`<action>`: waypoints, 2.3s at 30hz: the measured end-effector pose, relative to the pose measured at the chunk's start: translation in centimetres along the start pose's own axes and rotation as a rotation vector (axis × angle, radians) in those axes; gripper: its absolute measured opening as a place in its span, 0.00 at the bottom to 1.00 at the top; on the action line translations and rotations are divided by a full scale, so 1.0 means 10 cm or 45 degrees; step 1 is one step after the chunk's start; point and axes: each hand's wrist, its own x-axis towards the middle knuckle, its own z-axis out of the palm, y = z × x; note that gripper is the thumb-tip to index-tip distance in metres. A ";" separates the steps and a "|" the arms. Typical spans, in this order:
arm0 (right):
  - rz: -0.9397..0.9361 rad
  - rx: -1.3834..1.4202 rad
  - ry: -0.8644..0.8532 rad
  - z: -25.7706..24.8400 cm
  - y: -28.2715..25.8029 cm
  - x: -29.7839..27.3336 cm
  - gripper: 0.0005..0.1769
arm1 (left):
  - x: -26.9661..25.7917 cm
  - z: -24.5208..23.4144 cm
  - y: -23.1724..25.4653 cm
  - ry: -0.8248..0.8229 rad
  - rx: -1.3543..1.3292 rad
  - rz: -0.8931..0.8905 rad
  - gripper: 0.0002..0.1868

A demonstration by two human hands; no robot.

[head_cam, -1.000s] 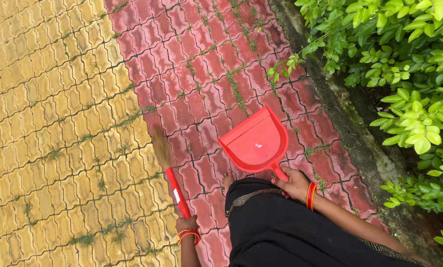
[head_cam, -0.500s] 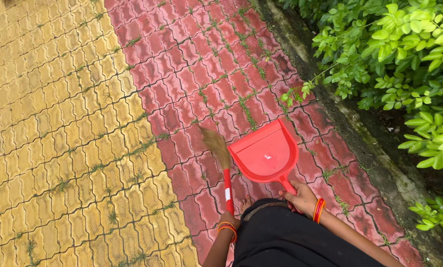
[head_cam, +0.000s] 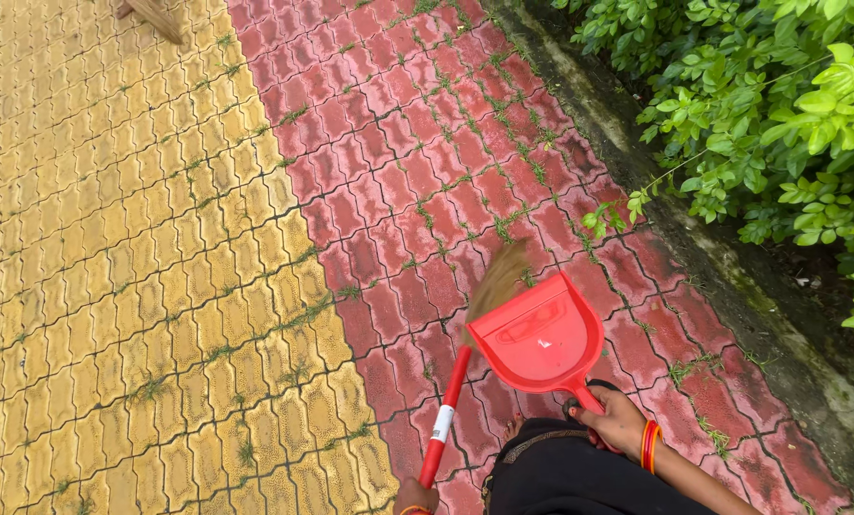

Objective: The person sweeps debris from a paved outdoor path using a handheld broom and collects it in a red dustpan.

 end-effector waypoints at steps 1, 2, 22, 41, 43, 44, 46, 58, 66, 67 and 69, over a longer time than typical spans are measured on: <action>0.019 0.016 0.041 -0.01 0.00 0.03 0.21 | 0.02 -0.02 -0.08 0.087 -0.048 -0.027 0.22; 0.037 0.031 0.081 -0.02 -0.01 0.04 0.21 | 0.08 -0.08 -0.06 0.077 -0.152 -0.077 0.21; -0.170 -0.005 -0.151 -0.67 -0.91 0.80 0.19 | -0.02 0.21 2.11 -0.093 -0.427 0.145 0.18; -0.080 0.056 -0.187 -1.75 -1.05 1.55 0.22 | -0.33 -0.21 1.91 0.197 -0.305 -0.450 0.20; -0.104 0.035 -0.213 -1.80 -0.98 1.63 0.21 | -0.21 -0.41 1.93 0.157 -0.540 -0.594 0.18; -0.123 0.028 -0.236 -1.81 -0.93 1.67 0.20 | -0.14 -0.50 1.92 0.204 -0.618 -0.583 0.17; -0.136 0.011 -0.239 -1.87 -0.85 1.76 0.23 | 0.08 -0.66 1.99 0.219 -0.723 -0.580 0.15; -0.091 0.084 -0.053 -1.73 -1.21 1.97 0.27 | 0.43 -0.41 3.61 -0.005 -0.029 0.155 0.21; -0.078 0.030 -0.136 -1.19 -1.58 2.34 0.25 | 0.69 -0.75 3.43 -0.158 0.143 0.574 0.21; -0.063 -0.009 -0.148 -1.12 -1.63 2.38 0.25 | 0.77 -0.84 3.28 -0.149 0.098 0.542 0.21; -0.032 -0.082 -0.171 -0.96 -1.79 2.47 0.26 | 0.94 -1.07 3.01 -0.102 0.038 0.429 0.22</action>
